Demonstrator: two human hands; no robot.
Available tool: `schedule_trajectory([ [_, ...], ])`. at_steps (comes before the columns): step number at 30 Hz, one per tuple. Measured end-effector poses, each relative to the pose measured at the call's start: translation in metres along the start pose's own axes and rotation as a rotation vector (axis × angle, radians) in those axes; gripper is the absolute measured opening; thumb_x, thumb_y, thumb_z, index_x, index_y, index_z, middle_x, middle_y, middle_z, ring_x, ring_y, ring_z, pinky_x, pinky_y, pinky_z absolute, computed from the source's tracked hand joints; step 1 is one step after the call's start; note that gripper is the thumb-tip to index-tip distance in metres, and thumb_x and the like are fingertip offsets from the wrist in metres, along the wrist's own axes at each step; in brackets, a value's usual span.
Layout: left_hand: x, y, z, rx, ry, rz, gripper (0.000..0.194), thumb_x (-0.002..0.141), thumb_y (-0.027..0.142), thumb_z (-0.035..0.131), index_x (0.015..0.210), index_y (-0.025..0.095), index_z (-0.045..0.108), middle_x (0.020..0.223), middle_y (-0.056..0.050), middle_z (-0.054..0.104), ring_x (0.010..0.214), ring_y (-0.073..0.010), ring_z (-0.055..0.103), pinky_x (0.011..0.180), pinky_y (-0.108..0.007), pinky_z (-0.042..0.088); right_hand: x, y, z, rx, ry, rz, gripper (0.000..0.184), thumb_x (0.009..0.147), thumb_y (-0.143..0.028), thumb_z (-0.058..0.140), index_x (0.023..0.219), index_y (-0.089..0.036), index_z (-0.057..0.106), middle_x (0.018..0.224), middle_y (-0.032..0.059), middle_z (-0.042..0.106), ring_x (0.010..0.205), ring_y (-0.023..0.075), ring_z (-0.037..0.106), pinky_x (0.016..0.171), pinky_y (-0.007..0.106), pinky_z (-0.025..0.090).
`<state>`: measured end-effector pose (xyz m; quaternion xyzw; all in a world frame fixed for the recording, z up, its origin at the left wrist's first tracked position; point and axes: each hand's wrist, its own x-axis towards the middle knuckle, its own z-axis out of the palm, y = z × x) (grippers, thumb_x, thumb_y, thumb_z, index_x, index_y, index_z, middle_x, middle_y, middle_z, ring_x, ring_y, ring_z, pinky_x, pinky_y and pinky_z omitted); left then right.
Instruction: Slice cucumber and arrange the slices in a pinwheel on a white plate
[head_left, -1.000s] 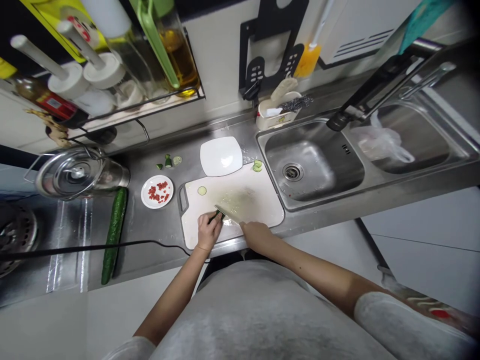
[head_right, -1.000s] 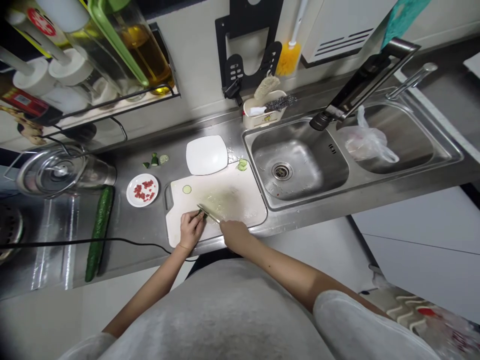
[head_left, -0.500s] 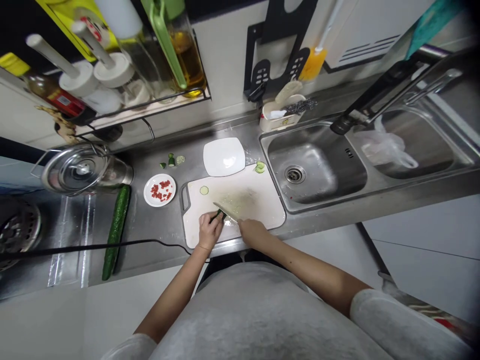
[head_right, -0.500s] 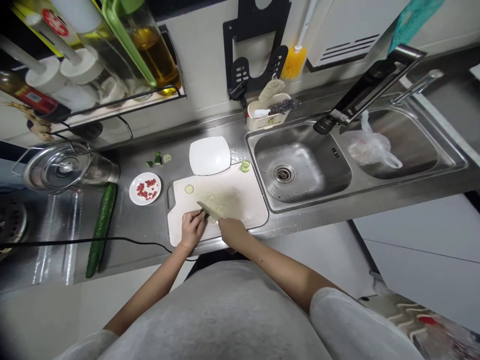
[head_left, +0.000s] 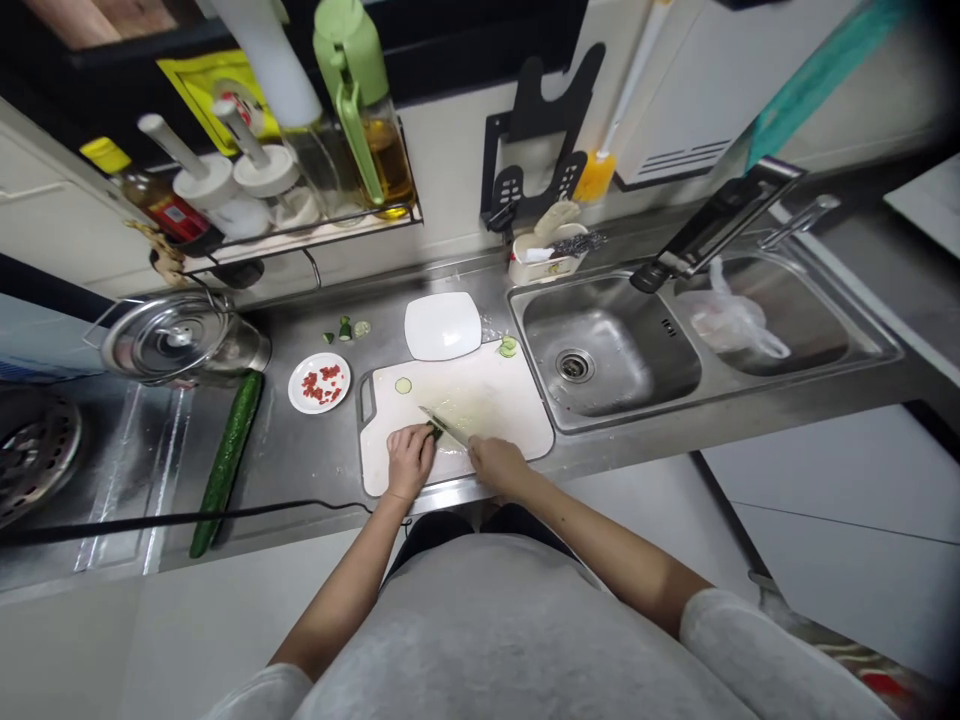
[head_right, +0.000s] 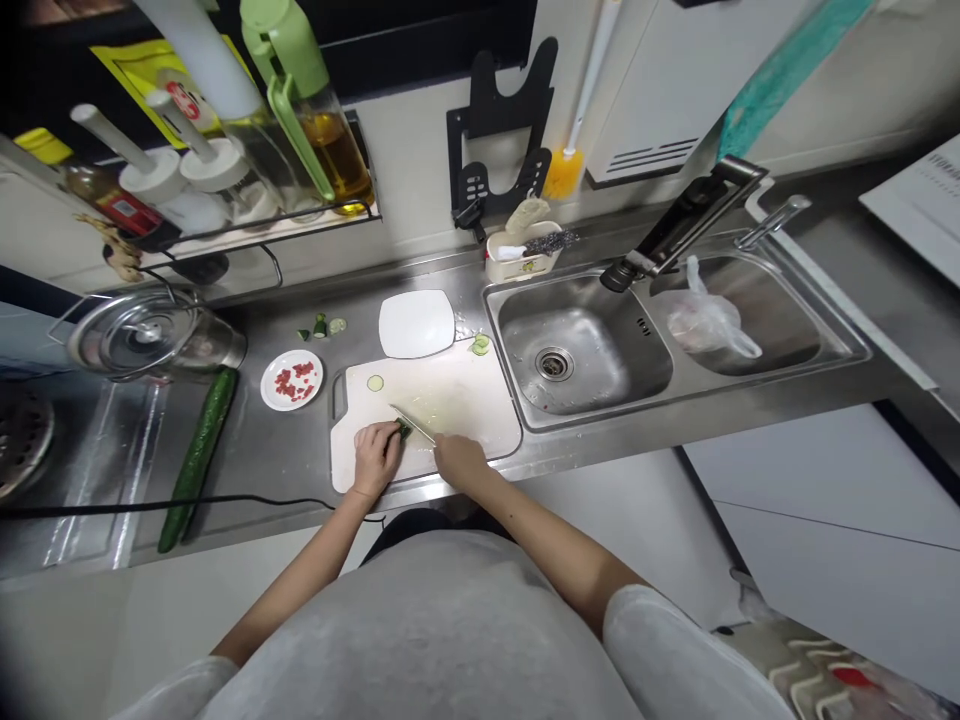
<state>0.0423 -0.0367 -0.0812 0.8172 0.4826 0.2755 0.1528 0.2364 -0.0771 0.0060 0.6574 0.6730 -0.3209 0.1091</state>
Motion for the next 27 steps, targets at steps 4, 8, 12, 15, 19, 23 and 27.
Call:
schedule_trajectory([
  [4,0.006,0.008,-0.011,-0.033,0.099,-0.173,0.03,0.09,0.037,0.049,0.114,0.02,0.057,0.109,-0.01,0.062,0.105,-0.0224,0.055,0.093,-0.04,0.039,-0.016,0.015,-0.013,-0.07,0.09,0.005,0.03,0.094,-0.027,0.036,0.117,-0.02,0.054,0.1,0.0094,0.068,0.092,0.0215,0.063,0.073,0.029,0.04],
  [8,0.026,0.015,-0.026,-0.131,0.236,-0.304,0.034,0.091,0.04,0.045,0.117,0.021,0.056,0.111,-0.009,0.06,0.105,-0.0208,0.055,0.092,-0.036,0.043,-0.027,0.027,-0.023,-0.182,0.174,-0.011,0.04,0.09,-0.031,0.045,0.128,-0.02,0.048,0.105,0.0111,0.065,0.095,0.023,0.061,0.076,0.03,0.038],
  [12,0.052,0.029,-0.04,-0.146,-0.014,-0.175,0.034,0.085,0.044,0.055,0.113,0.026,0.061,0.109,-0.006,0.062,0.104,-0.0206,0.056,0.093,-0.036,0.043,-0.033,0.032,-0.028,-0.295,0.231,-0.042,0.05,0.09,-0.031,0.049,0.137,-0.015,0.042,0.106,0.0149,0.063,0.097,0.025,0.058,0.079,0.031,0.036],
  [15,0.064,0.04,-0.044,-0.121,-0.208,-0.122,0.031,0.082,0.045,0.06,0.107,0.029,0.065,0.106,-0.003,0.064,0.101,-0.0212,0.057,0.094,-0.039,0.041,-0.036,0.035,-0.032,-0.328,0.239,-0.096,0.05,0.09,-0.031,0.051,0.136,-0.014,0.043,0.104,0.0149,0.063,0.095,0.0249,0.057,0.079,0.031,0.035],
  [19,0.068,0.051,-0.04,-0.183,-0.284,-0.139,0.02,0.081,0.039,0.061,0.095,0.027,0.068,0.097,-0.003,0.067,0.096,-0.0199,0.059,0.09,-0.037,0.042,-0.04,0.04,-0.032,-0.357,0.249,-0.118,0.049,0.09,-0.03,0.051,0.136,-0.015,0.043,0.102,0.0138,0.063,0.093,0.024,0.058,0.077,0.031,0.035],
  [23,0.07,0.054,-0.027,-0.263,-0.232,-0.235,0.008,0.079,0.029,0.062,0.081,0.024,0.067,0.09,-0.001,0.067,0.089,-0.0177,0.06,0.084,-0.033,0.044,-0.041,0.049,-0.024,-0.371,0.266,-0.093,0.048,0.089,-0.031,0.052,0.134,-0.015,0.045,0.099,0.0129,0.065,0.092,0.0237,0.059,0.075,0.03,0.036],
  [27,0.082,0.043,-0.018,-0.25,-0.138,-0.492,0.008,0.08,0.027,0.059,0.08,0.023,0.065,0.081,0.0,0.067,0.081,-0.0156,0.061,0.077,-0.029,0.044,-0.041,0.06,-0.018,-0.376,0.267,-0.07,0.044,0.088,-0.03,0.053,0.13,-0.017,0.048,0.096,0.0108,0.066,0.091,0.0229,0.061,0.074,0.029,0.037],
])
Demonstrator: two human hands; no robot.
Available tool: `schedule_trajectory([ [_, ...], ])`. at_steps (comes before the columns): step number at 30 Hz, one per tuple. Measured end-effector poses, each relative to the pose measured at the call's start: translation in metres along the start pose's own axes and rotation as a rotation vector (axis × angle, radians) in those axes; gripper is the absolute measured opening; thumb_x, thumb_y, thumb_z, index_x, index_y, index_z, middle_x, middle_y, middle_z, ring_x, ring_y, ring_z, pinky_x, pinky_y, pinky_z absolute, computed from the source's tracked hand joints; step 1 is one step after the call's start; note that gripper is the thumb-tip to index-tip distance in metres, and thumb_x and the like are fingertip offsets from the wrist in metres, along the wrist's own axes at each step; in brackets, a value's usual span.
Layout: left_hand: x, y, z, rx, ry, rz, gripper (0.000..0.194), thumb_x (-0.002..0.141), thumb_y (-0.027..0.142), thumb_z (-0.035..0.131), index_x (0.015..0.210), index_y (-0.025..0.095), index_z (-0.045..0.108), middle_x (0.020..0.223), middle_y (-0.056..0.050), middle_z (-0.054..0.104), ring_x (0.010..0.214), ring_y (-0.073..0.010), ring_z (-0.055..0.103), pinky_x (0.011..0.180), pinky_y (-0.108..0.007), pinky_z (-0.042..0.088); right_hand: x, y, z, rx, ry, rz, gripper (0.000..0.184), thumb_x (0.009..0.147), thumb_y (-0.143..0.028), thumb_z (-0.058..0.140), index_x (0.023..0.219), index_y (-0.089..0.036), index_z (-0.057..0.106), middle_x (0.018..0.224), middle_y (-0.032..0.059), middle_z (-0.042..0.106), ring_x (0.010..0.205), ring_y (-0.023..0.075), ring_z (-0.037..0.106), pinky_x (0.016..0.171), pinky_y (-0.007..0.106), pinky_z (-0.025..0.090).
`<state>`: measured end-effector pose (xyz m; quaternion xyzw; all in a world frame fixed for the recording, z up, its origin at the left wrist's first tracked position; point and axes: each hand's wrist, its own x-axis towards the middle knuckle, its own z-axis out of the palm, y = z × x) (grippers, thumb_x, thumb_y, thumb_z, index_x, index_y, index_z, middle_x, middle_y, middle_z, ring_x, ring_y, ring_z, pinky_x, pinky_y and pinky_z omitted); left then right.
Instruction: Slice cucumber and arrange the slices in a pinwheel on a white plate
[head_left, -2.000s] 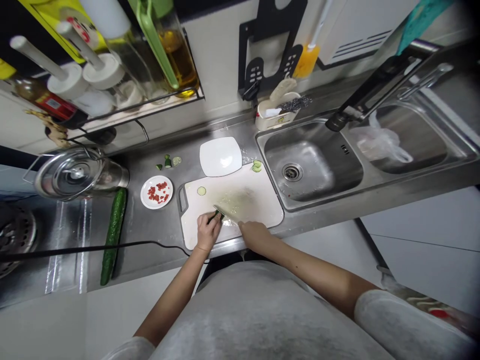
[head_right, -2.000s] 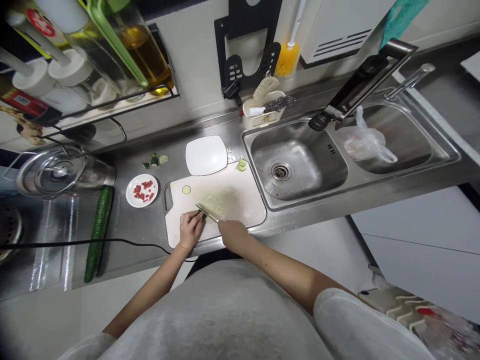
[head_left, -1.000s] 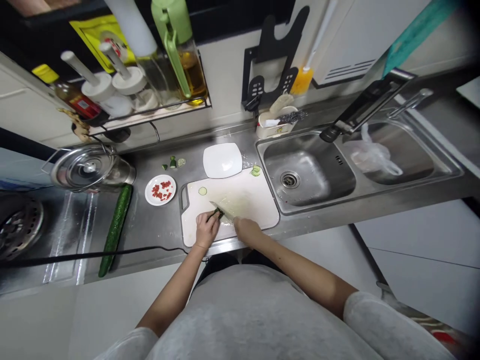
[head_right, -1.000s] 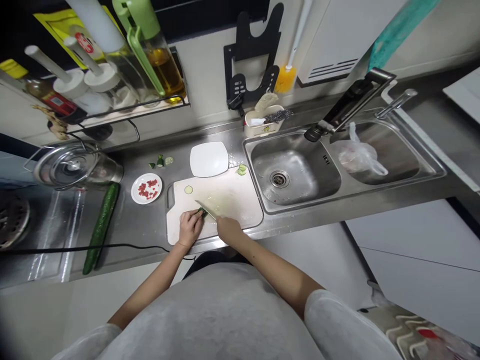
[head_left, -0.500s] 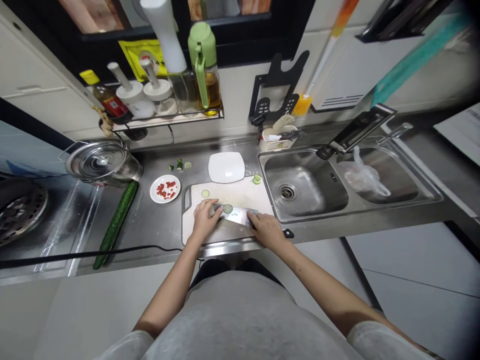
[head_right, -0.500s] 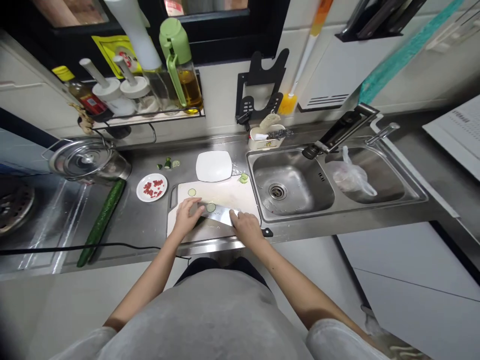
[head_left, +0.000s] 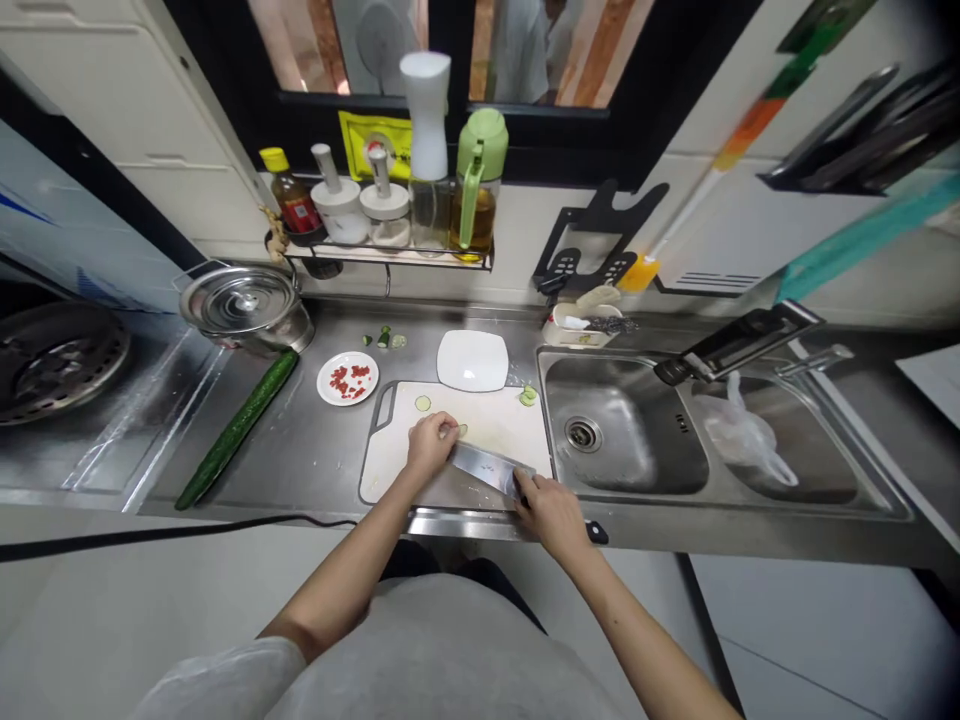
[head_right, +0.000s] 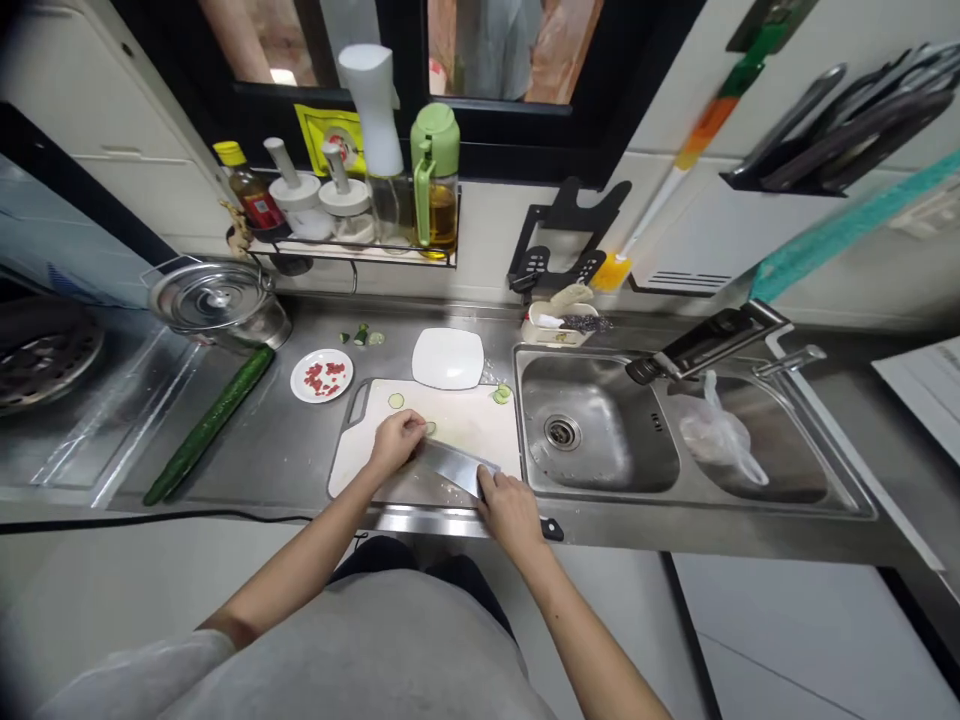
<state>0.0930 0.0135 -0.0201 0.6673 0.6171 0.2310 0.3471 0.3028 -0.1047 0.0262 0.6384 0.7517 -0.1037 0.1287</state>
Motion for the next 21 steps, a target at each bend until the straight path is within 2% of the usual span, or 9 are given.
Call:
schedule_trajectory([
  [3,0.018,-0.008,-0.002,0.034,0.036,-0.168,0.008,0.08,0.03,0.059,0.081,0.024,0.064,0.075,0.002,0.067,0.074,-0.0145,0.06,0.073,-0.028,0.042,-0.001,0.006,0.002,0.009,0.006,0.037,0.043,0.087,-0.028,0.054,0.128,-0.019,0.05,0.097,0.0101,0.067,0.092,0.0227,0.062,0.075,0.029,0.039],
  [6,0.035,-0.016,-0.005,0.047,0.011,-0.221,0.009,0.079,0.032,0.062,0.08,0.023,0.063,0.076,0.002,0.068,0.074,-0.0139,0.06,0.074,-0.028,0.04,-0.001,0.011,0.001,0.024,0.02,0.066,0.041,0.086,-0.027,0.054,0.127,-0.02,0.051,0.099,0.0094,0.068,0.092,0.0218,0.062,0.075,0.028,0.04],
  [10,0.051,-0.024,-0.008,0.061,-0.036,-0.217,0.007,0.078,0.028,0.062,0.083,0.024,0.064,0.08,0.002,0.069,0.077,-0.0144,0.06,0.075,-0.028,0.039,0.001,0.013,-0.002,0.03,0.022,0.091,0.04,0.088,-0.029,0.051,0.126,-0.02,0.052,0.101,0.0085,0.068,0.092,0.021,0.063,0.074,0.028,0.041],
  [16,0.068,-0.038,-0.014,0.299,-0.005,-0.15,0.014,0.083,0.023,0.051,0.088,0.023,0.064,0.087,-0.004,0.07,0.089,-0.0205,0.06,0.084,-0.034,0.036,0.002,0.014,0.001,0.056,0.005,0.099,0.04,0.089,-0.03,0.05,0.127,-0.019,0.051,0.102,0.0084,0.069,0.092,0.0213,0.064,0.074,0.028,0.041],
  [21,0.069,-0.046,-0.016,0.396,0.045,-0.076,0.016,0.082,0.025,0.053,0.093,0.022,0.065,0.093,-0.008,0.068,0.093,-0.0231,0.059,0.084,-0.035,0.038,0.002,0.014,0.005,0.085,-0.003,0.111,0.039,0.089,-0.03,0.049,0.126,-0.021,0.052,0.104,0.0077,0.069,0.092,0.0206,0.064,0.073,0.027,0.041],
])
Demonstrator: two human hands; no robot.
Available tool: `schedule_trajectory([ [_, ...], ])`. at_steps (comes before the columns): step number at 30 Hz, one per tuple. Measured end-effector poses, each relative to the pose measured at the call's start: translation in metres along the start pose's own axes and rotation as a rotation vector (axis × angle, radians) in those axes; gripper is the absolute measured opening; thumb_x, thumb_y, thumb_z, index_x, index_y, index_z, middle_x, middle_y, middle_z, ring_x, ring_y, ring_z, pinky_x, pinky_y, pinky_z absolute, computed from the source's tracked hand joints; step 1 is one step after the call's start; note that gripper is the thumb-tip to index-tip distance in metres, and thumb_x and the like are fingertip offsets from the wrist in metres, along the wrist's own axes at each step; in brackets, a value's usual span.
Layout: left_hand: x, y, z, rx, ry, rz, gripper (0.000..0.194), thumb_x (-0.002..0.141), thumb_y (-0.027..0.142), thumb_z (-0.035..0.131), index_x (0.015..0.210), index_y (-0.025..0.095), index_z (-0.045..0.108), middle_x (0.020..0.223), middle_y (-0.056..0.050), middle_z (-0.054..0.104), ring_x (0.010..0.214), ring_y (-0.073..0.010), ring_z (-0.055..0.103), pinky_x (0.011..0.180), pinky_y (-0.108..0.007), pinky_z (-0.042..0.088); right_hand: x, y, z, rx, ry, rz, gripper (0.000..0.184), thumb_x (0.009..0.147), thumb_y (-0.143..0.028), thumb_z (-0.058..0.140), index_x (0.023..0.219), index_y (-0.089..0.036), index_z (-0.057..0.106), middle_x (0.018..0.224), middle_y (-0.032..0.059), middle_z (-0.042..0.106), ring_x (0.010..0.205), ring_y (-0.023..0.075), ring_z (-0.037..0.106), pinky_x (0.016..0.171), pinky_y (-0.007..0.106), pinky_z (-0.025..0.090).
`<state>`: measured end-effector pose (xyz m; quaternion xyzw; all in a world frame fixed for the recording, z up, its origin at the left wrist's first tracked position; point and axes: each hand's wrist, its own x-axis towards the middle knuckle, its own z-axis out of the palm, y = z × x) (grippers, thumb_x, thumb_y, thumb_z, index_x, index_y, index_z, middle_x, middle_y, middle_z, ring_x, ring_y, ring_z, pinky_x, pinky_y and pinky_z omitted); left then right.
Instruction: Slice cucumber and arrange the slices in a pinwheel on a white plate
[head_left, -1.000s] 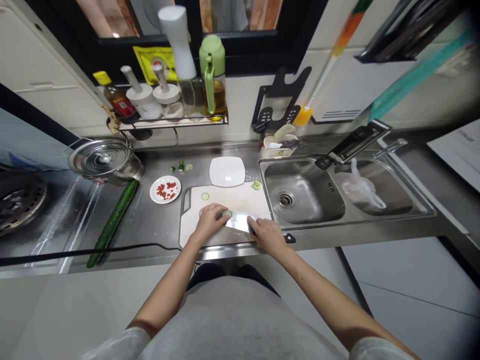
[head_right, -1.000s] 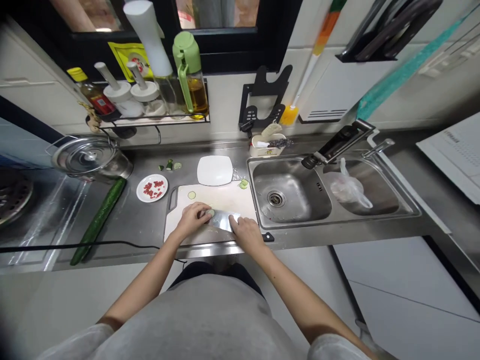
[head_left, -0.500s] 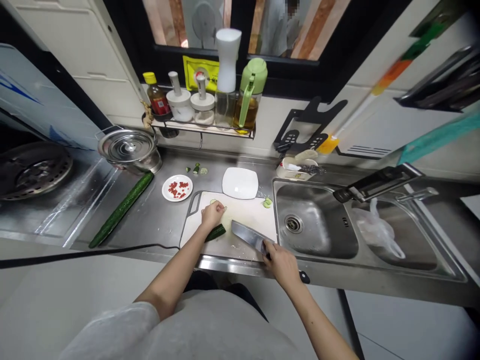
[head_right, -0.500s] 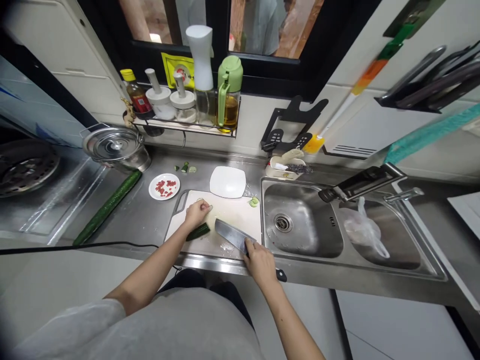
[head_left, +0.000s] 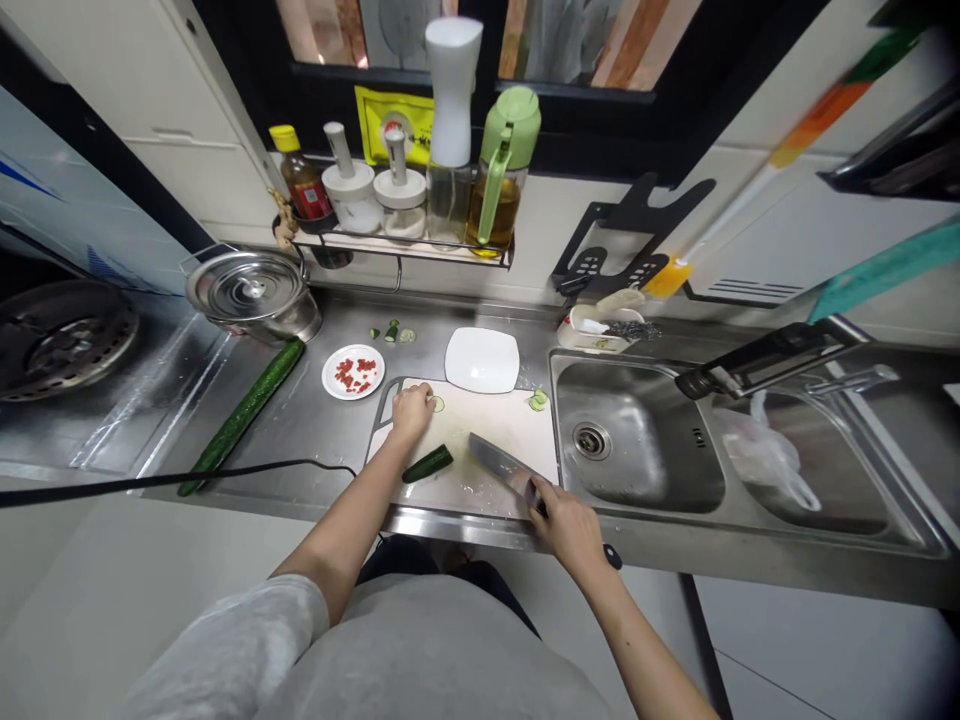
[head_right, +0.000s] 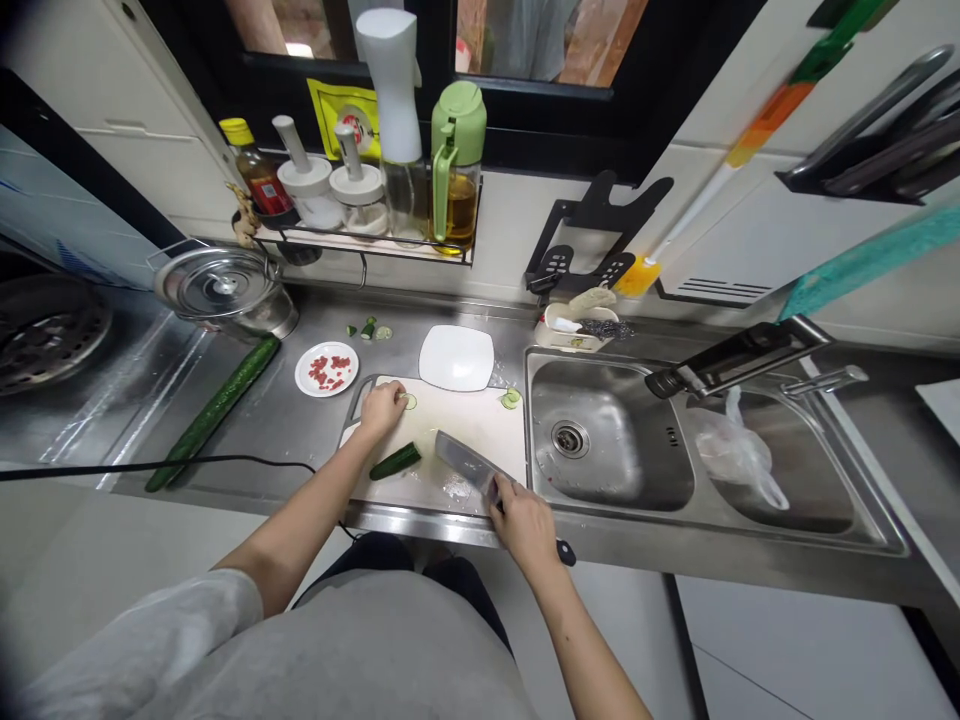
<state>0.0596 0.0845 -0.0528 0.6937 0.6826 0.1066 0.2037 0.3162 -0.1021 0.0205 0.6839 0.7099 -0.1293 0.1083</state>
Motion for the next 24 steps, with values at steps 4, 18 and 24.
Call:
schedule_trajectory([
  [4,-0.005,-0.005,0.002,-0.003,0.046,-0.003,0.015,0.082,0.026,0.054,0.09,0.021,0.066,0.095,-0.008,0.066,0.093,-0.0232,0.058,0.084,-0.035,0.04,0.002,-0.005,0.0,0.033,-0.018,0.034,0.034,0.094,-0.03,0.039,0.123,-0.023,0.054,0.101,0.0066,0.07,0.086,0.0192,0.066,0.067,0.026,0.039],
  [18,-0.087,-0.025,0.003,-0.359,0.264,0.21,0.022,0.09,0.03,0.048,0.1,0.02,0.066,0.093,-0.006,0.063,0.087,-0.0162,0.059,0.08,-0.029,0.047,0.009,-0.039,-0.002,0.237,-0.146,0.076,0.03,0.099,-0.034,0.026,0.108,-0.02,0.051,0.084,0.0067,0.07,0.08,0.0199,0.066,0.06,0.026,0.029],
  [24,-0.127,-0.025,0.025,-0.335,0.281,0.466,0.021,0.09,0.027,0.053,0.104,0.023,0.067,0.098,-0.007,0.062,0.096,-0.0167,0.057,0.085,-0.032,0.048,0.004,-0.065,-0.012,0.204,-0.213,-0.021,0.025,0.099,-0.031,0.028,0.108,-0.02,0.049,0.085,0.0072,0.069,0.08,0.0203,0.066,0.062,0.025,0.031],
])
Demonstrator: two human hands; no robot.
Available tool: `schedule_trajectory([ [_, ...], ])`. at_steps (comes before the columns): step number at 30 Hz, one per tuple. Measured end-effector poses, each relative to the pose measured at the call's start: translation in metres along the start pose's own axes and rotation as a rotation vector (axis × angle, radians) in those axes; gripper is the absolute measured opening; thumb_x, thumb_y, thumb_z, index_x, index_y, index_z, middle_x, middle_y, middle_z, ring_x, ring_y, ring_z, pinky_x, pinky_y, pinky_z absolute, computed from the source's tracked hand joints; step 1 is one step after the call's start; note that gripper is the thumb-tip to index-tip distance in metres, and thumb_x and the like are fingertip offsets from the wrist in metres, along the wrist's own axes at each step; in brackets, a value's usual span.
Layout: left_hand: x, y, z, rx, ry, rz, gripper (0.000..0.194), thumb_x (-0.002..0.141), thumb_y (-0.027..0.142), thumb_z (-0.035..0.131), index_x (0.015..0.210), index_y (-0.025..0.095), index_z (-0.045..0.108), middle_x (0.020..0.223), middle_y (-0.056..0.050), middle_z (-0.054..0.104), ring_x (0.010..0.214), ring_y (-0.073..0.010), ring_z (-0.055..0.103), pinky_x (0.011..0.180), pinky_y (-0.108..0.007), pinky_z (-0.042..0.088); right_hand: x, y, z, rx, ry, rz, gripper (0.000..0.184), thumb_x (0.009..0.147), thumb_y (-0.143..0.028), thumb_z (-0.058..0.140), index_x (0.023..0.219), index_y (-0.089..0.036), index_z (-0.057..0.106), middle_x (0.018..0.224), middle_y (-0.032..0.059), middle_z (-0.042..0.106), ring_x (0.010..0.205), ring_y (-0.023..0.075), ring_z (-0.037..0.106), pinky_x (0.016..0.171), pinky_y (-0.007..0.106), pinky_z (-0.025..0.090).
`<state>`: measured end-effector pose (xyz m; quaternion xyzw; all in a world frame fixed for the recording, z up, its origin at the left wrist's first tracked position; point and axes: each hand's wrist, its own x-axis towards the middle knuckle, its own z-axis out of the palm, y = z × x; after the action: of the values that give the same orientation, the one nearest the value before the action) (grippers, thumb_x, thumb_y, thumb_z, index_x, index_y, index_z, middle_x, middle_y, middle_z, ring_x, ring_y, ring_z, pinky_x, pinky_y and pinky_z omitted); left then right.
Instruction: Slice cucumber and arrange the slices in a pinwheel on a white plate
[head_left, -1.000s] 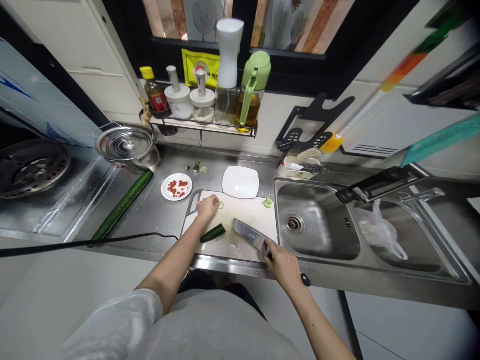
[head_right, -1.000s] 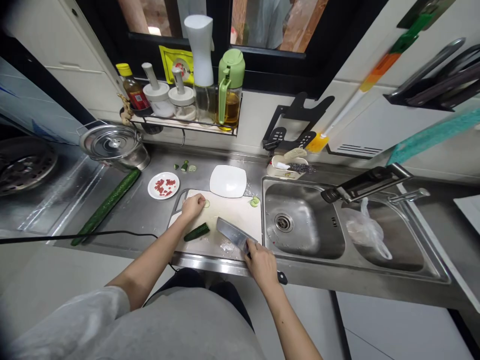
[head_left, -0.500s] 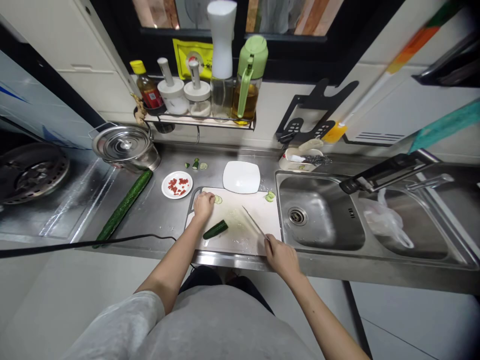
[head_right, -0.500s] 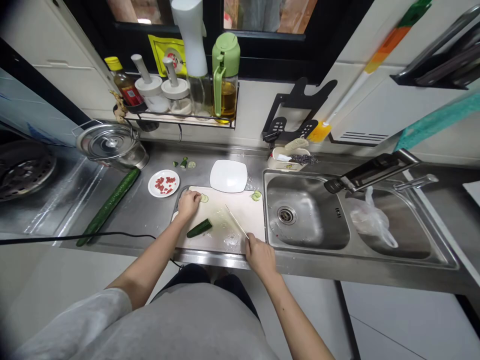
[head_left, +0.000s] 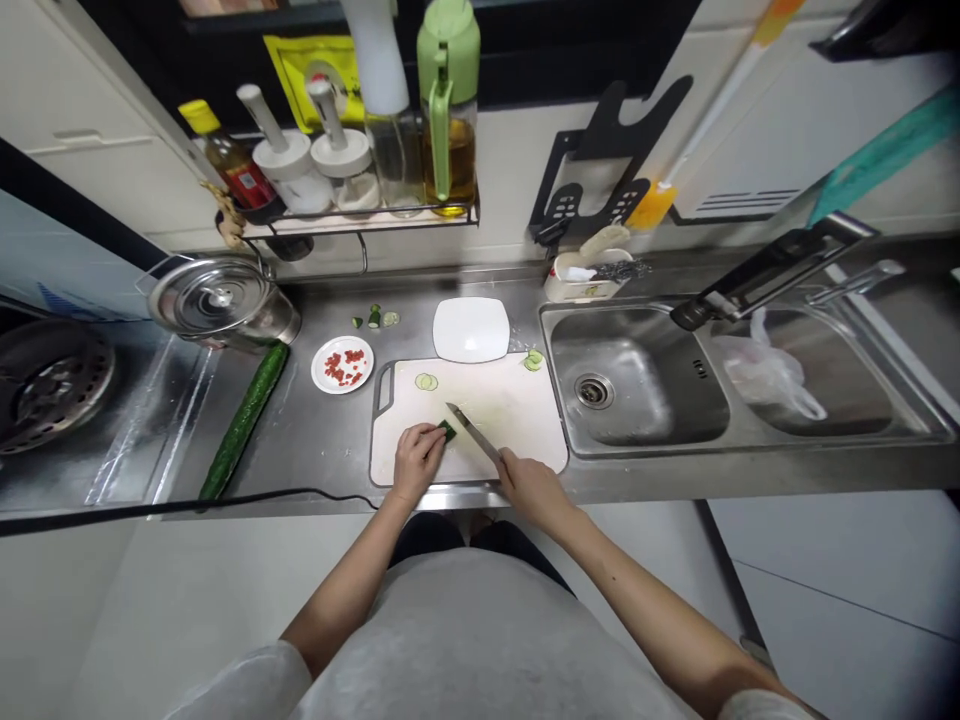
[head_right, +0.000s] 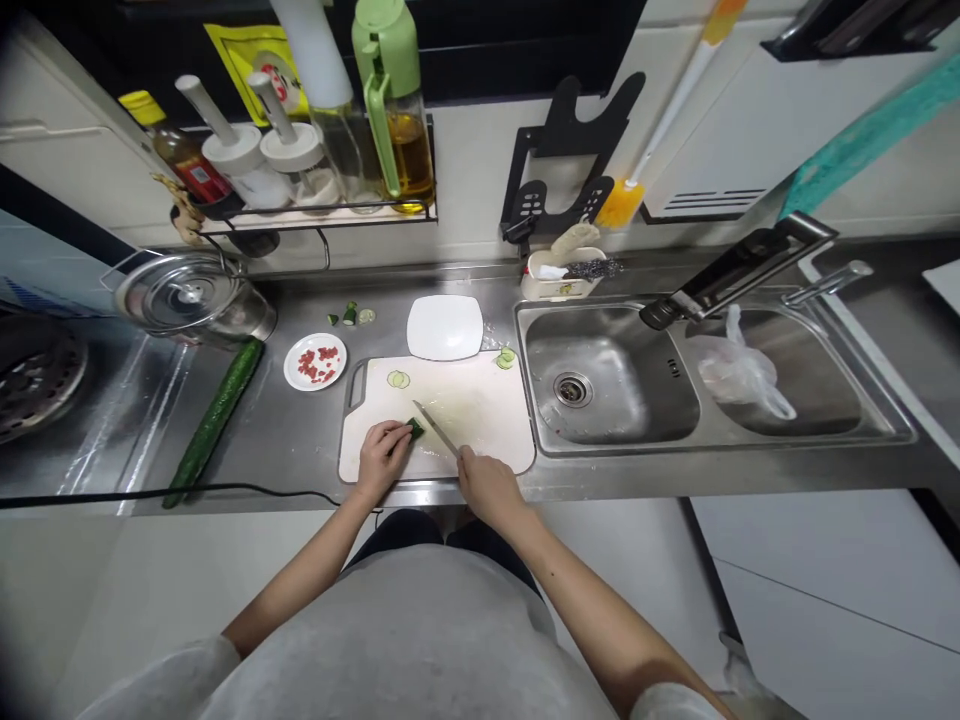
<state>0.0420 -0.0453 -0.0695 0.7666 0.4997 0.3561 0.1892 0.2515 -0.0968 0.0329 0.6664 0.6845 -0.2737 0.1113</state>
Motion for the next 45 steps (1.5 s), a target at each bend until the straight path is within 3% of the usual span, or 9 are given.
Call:
schedule_trajectory([
  [17,0.002,-0.012,0.012,0.045,-0.005,0.074,0.023,0.089,0.022,0.053,0.106,0.023,0.068,0.097,-0.007,0.062,0.094,-0.0175,0.055,0.083,-0.034,0.047,-0.004,-0.016,0.003,-0.048,-0.079,-0.033,0.028,0.098,-0.025,0.026,0.112,-0.016,0.048,0.09,0.0138,0.069,0.085,0.0237,0.066,0.07,0.029,0.042],
  [30,0.003,-0.013,0.015,0.102,-0.006,0.114,0.017,0.086,0.021,0.057,0.096,0.02,0.07,0.089,-0.007,0.062,0.085,-0.0166,0.054,0.079,-0.033,0.045,-0.003,-0.018,0.004,0.001,-0.118,-0.043,0.025,0.086,-0.014,0.047,0.11,-0.014,0.05,0.088,0.0137,0.069,0.088,0.0261,0.067,0.07,0.03,0.046],
  [45,0.002,-0.014,0.016,0.108,-0.03,0.094,0.017,0.086,0.02,0.056,0.096,0.021,0.069,0.09,-0.007,0.061,0.087,-0.0169,0.055,0.08,-0.034,0.044,0.007,-0.027,0.001,0.059,-0.147,-0.012,0.025,0.088,-0.009,0.038,0.109,-0.013,0.051,0.089,0.0147,0.07,0.091,0.0255,0.068,0.073,0.031,0.048],
])
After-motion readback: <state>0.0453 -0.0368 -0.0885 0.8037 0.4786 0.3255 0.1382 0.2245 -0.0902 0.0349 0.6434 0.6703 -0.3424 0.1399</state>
